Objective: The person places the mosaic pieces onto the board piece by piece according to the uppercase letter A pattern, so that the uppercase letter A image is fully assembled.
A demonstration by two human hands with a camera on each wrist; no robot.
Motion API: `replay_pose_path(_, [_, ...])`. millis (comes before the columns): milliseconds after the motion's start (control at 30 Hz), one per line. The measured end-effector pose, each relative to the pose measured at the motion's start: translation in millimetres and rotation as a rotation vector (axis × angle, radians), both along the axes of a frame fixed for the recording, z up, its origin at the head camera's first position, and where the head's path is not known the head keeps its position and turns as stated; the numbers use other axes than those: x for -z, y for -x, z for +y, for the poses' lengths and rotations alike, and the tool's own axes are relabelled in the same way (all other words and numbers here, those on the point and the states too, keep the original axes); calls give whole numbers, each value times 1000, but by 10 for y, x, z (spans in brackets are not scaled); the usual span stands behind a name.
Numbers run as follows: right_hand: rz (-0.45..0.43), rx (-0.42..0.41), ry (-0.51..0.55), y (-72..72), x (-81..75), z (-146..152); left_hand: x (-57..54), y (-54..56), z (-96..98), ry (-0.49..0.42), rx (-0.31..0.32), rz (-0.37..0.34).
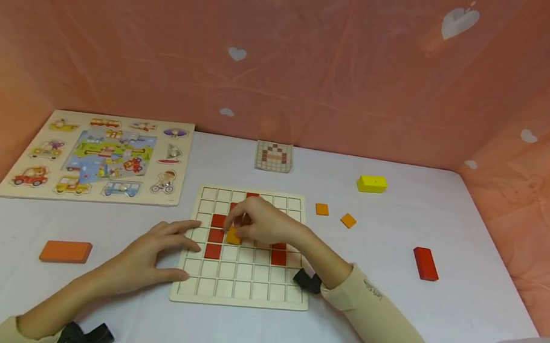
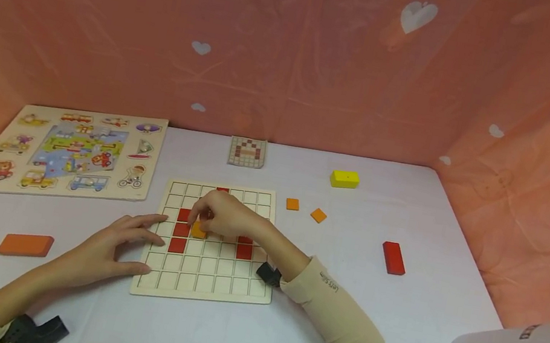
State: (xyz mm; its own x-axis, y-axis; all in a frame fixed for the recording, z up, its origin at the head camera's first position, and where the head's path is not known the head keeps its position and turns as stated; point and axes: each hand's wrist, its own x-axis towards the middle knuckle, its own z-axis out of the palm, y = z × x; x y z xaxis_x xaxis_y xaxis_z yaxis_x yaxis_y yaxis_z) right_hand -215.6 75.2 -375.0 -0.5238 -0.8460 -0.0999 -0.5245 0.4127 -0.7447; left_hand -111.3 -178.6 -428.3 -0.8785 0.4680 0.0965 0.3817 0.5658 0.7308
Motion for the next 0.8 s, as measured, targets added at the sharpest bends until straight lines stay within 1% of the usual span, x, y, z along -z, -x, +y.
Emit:
replay_pose_path(200, [36,22,-18,-25,-6,-13,-2,0,1,-7,0,-5])
replay_pose_path(333, [41,40,-26,-37,-12,-16,-2,-3,2,-6,-1,-7])
replay_pose_path(533, [37,53,-4,-43,-12,-35,0,-8,0,-6,1,-10])
replay_pose_path(800, [71,72,-23,-42,-14,-38,-10,-10,1,-6,5,-1])
